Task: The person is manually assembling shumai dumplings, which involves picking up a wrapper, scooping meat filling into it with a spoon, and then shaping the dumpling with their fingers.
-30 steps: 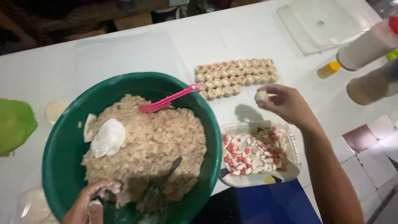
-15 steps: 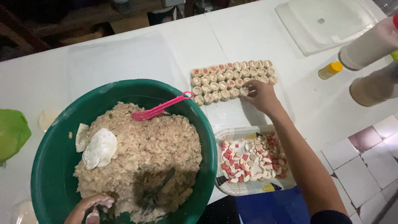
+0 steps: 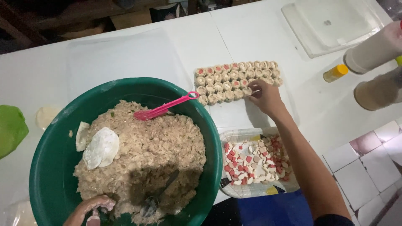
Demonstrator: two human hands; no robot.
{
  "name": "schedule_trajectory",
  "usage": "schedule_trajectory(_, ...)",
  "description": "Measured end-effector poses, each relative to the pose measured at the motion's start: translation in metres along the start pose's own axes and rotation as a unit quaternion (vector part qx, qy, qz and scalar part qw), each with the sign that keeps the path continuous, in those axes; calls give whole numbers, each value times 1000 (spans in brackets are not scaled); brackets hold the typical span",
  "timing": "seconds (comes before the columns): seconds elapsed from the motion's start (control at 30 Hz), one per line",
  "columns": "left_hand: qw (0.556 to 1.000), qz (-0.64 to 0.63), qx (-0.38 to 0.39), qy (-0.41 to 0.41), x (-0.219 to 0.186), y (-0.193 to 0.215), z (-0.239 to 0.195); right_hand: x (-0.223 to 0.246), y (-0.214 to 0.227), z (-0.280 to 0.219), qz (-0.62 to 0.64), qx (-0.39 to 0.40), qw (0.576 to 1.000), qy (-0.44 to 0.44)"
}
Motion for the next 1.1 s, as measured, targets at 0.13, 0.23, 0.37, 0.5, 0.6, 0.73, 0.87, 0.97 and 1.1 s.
schedule_trajectory(0.13, 999, 29, 9, 22, 8, -5, 2, -7, 0, 1, -12, -12, 1000, 10)
schedule_trajectory(0.23, 996, 71, -28, 35, -67, -30, -8, -10, 0, 2, -19, -16, 999, 35)
schedule_trajectory(0.37, 878, 300, -354, 116, -278, -122, -19, -3, -1, -3, 1, -14, 999, 35)
schedule_trajectory(0.5, 855, 274, -418, 136, -312, -134, -21, -6, 4, -12, 31, -28, 999, -31)
schedule_trajectory(0.6, 870, 287, -386, 107, -309, -133, -18, 4, 3, -18, 30, -56, 998, -5)
schedule_trajectory(0.73, 878, 305, -369, 24, -335, -135, -12, 6, 9, -26, 29, -58, 998, 3)
schedule_trajectory(0.87, 879, 350, -277, -166, -345, -116, -6, -5, 27, -29, 20, -88, 993, 74)
schedule_trajectory(0.97, 856, 395, -280, -182, -357, -87, 23, 95, 53, -78, 25, -86, 984, 155)
schedule_trajectory(1.1, 829, 432, -257, -245, -371, -59, 72, 213, 53, -150, -41, -71, 961, 264)
Point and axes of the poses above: each hand's wrist, its own z-axis towards the middle knuckle, its own y-axis out of the back of the hand, x = y × z, the point moved 7 cm from there along z, towards the middle knuckle, and after that the axes turned 2 degrees about -x, right-handed, at the moved point
